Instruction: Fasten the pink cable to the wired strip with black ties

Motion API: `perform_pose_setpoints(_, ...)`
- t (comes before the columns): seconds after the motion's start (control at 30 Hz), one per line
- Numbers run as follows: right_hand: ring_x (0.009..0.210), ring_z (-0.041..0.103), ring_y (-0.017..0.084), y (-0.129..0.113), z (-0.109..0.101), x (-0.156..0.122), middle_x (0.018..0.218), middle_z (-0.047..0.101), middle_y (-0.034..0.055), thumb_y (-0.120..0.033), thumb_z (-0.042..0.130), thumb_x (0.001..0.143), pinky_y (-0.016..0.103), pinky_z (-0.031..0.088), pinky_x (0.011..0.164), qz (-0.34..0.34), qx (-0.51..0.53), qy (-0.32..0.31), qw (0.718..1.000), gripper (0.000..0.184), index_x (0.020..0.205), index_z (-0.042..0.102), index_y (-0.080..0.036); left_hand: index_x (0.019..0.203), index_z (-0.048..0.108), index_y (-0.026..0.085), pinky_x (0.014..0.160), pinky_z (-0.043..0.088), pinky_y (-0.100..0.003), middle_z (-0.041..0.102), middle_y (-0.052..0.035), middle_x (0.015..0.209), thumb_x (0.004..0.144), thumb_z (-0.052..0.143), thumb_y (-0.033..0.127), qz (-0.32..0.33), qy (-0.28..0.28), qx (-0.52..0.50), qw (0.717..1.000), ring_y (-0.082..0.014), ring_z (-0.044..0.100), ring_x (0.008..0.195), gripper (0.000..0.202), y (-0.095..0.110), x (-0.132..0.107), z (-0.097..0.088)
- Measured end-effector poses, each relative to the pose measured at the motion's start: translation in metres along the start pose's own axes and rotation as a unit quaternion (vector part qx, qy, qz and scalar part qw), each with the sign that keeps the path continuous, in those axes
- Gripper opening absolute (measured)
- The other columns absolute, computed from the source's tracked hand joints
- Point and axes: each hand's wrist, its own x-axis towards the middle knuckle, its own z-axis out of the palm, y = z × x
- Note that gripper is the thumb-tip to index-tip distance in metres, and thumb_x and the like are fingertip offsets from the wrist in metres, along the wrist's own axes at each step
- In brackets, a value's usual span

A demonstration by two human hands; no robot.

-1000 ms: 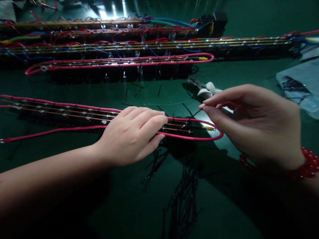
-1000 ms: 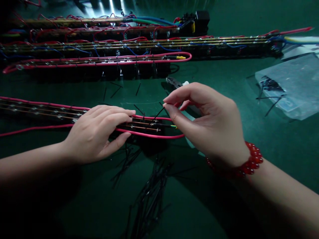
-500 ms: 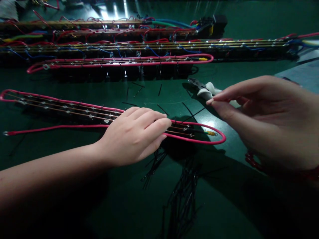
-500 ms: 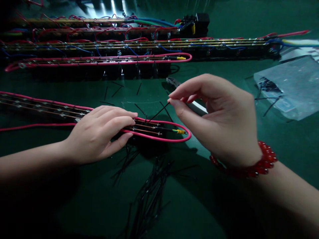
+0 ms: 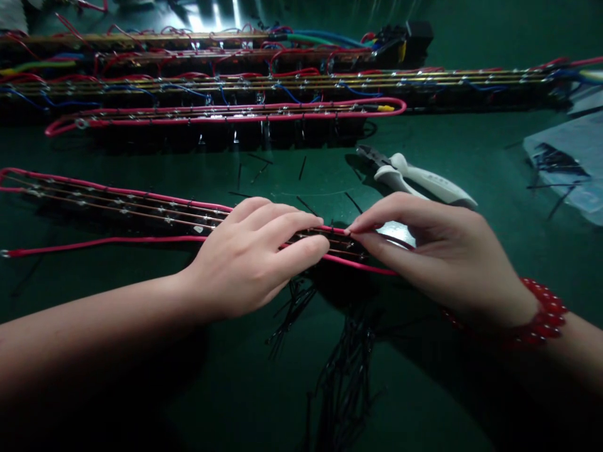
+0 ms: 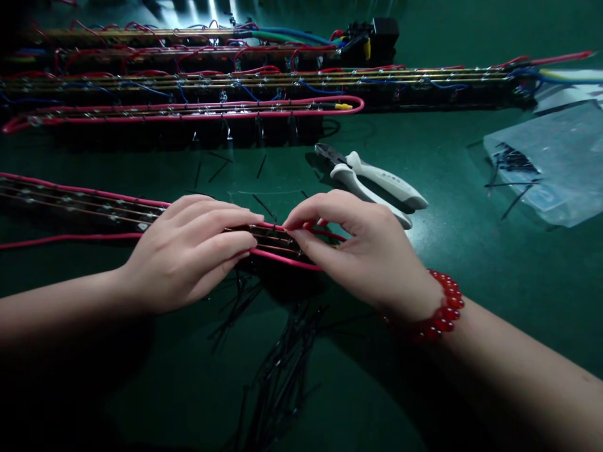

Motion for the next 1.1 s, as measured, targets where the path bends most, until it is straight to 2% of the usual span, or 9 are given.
perform_pose_setpoints(0.1,0.077,0.068,0.016,0.001,0.003,-0.001,0.088,0.074,0.0009,-0.023,0.068,0.089,0.032,0.057,0.067,0.012,0.036,-0.001,0.999,0.006,0.092,0.073,-0.026,0.107,0.062,0.024,0.094,0.048,-0.039,0.069,-0.0056,0.121,0.097,0.052,0.011,0.050,0.014,-0.002,0.999,-0.0231,0.063,0.112,0.019,0.002,0.001,0.000)
perform_pose_setpoints(0.23,0.078,0.069,0.016,0.003,0.005,-0.001,0.088,0.073,0.0007,-0.022,0.068,0.088,0.031,0.056,0.066,0.008,0.041,0.007,0.999,0.007,0.092,0.073,-0.026,0.097,0.067,0.024,0.085,0.048,-0.033,0.068,-0.0026,0.100,0.097,0.051,0.013,0.060,0.006,0.020,0.998,-0.0182,0.061,0.094,0.019,0.003,0.002,-0.001)
perform_pose_setpoints(0.33,0.081,0.069,0.017,0.004,0.006,-0.002,0.090,0.074,0.0016,-0.021,0.068,0.088,0.032,0.056,0.068,0.000,0.037,0.011,0.999,0.009,0.092,0.074,-0.026,0.100,0.068,0.024,0.082,0.050,-0.035,0.067,-0.0042,0.103,0.096,0.054,0.017,0.066,-0.005,0.040,0.997,-0.0200,0.061,0.094,0.015,0.002,0.002,-0.002)
perform_pose_setpoints(0.43,0.085,0.069,0.019,0.006,0.006,-0.003,0.092,0.074,0.0020,-0.020,0.067,0.088,0.034,0.057,0.071,-0.010,0.025,0.011,1.000,0.011,0.092,0.074,-0.028,0.098,0.068,0.025,0.083,0.052,-0.037,0.068,-0.0025,0.104,0.093,0.062,0.021,0.084,0.017,0.084,0.993,-0.0196,0.061,0.094,0.009,0.003,0.001,-0.005)
perform_pose_setpoints(0.57,0.084,0.069,0.020,0.007,0.006,-0.003,0.089,0.074,0.0015,-0.020,0.067,0.088,0.036,0.057,0.074,-0.028,0.013,0.010,0.999,0.012,0.091,0.074,-0.029,0.093,0.070,0.021,0.085,0.054,-0.038,0.070,-0.0023,0.103,0.092,0.068,0.023,0.101,0.038,0.137,0.985,-0.0170,0.062,0.087,0.004,0.010,-0.001,-0.010)
perform_pose_setpoints(0.83,0.082,0.068,0.019,0.005,0.005,-0.003,0.088,0.073,0.0018,-0.022,0.069,0.086,0.035,0.056,0.068,-0.018,0.032,0.009,0.999,0.009,0.089,0.074,-0.029,0.106,0.072,0.015,0.083,0.052,-0.041,0.073,-0.0082,0.107,0.095,0.065,0.029,0.038,0.003,0.180,0.983,-0.0213,0.063,0.088,0.019,0.027,0.001,-0.010)
perform_pose_setpoints(1.1,0.083,0.067,0.018,0.003,0.004,-0.002,0.088,0.074,0.0012,-0.020,0.068,0.086,0.032,0.055,0.066,-0.042,0.039,-0.013,0.998,0.012,0.091,0.076,-0.028,0.104,0.072,0.016,0.087,0.051,-0.043,0.073,-0.0086,0.112,0.096,0.062,0.026,-0.018,-0.001,0.215,0.976,-0.0219,0.064,0.092,0.017,0.041,0.001,-0.008)
